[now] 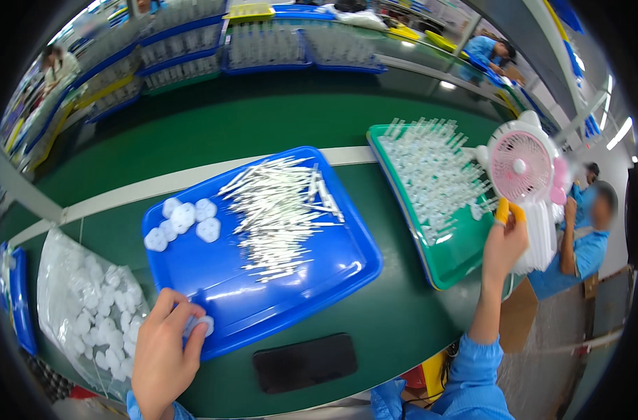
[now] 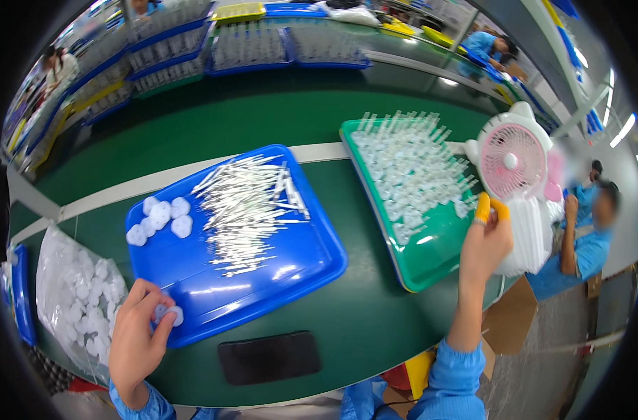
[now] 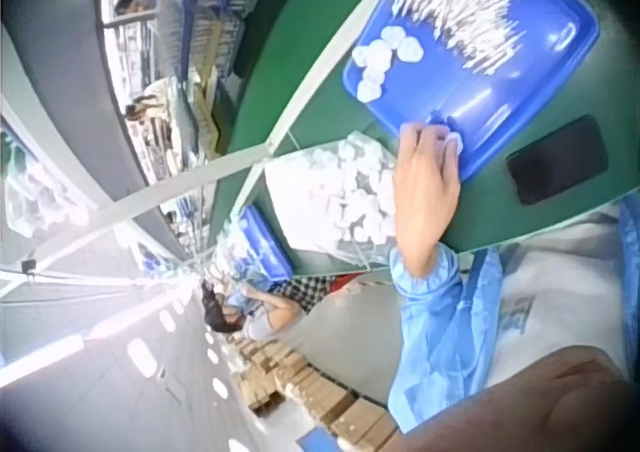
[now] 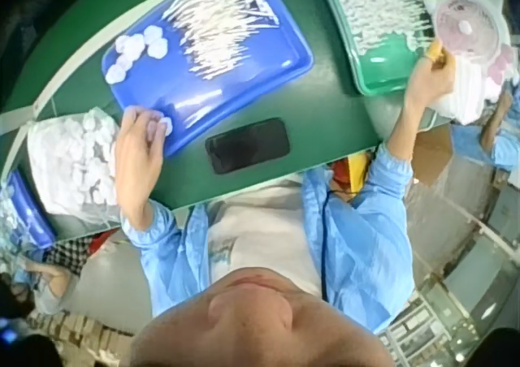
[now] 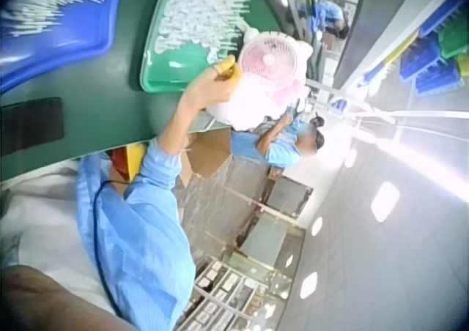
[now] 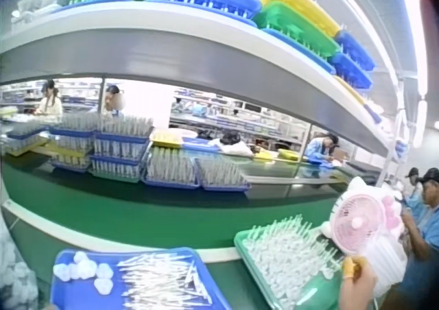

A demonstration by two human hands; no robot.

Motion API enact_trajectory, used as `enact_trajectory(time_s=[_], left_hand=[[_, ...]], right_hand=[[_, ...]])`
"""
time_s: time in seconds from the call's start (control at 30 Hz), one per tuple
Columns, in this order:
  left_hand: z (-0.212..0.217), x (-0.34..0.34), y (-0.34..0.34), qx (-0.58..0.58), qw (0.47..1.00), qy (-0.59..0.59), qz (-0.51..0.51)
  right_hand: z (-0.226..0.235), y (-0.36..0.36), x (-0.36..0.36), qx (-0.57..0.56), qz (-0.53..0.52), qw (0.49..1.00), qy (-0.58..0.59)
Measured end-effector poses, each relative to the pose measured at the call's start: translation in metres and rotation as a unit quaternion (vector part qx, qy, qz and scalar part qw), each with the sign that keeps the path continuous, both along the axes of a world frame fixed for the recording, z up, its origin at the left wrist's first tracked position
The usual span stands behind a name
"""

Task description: The person assembles components by inserting plastic needles into round white holders by hand and placing the assembled pieces onto a tray.

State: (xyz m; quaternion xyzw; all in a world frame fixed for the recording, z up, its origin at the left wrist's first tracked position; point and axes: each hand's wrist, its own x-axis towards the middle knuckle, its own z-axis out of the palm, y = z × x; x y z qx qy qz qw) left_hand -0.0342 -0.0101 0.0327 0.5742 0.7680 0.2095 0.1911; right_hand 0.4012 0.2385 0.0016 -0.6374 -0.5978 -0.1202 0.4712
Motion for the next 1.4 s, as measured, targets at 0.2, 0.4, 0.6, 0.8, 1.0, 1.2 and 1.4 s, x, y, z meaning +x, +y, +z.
enact_trajectory(time_s=[0.2,0.4,0.6,0.8,1.0,1.2,1.4], left_hand=[[-0.005,0.005,0.000,0.093,0.981,-0.146,0.087],[-0.021,0.009,0.006,0.112,0.953,-0.267,0.093],[-0.033,0.015,0.007,0.114,0.917,-0.360,0.130],[-0.035,0.013,0.007,0.093,0.917,-0.373,0.107],[-0.034,0.019,0.007,0.078,0.907,-0.401,0.104],[-0.040,0.024,0.007,0.102,0.892,-0.427,0.109],[-0.040,0.031,0.010,0.126,0.919,-0.368,0.073]], right_hand=[[0.007,-0.085,-0.152,-0.117,0.495,0.851,-0.136],[-0.005,-0.098,-0.224,-0.251,0.595,0.739,-0.192],[-0.016,-0.099,-0.240,-0.248,0.572,0.756,-0.200],[-0.017,-0.099,-0.236,-0.253,0.548,0.775,-0.187],[-0.017,-0.093,-0.230,-0.274,0.548,0.765,-0.200],[0.008,-0.113,-0.225,-0.278,0.620,0.730,-0.074],[-0.002,-0.124,-0.221,-0.287,0.654,0.700,-0.028]])
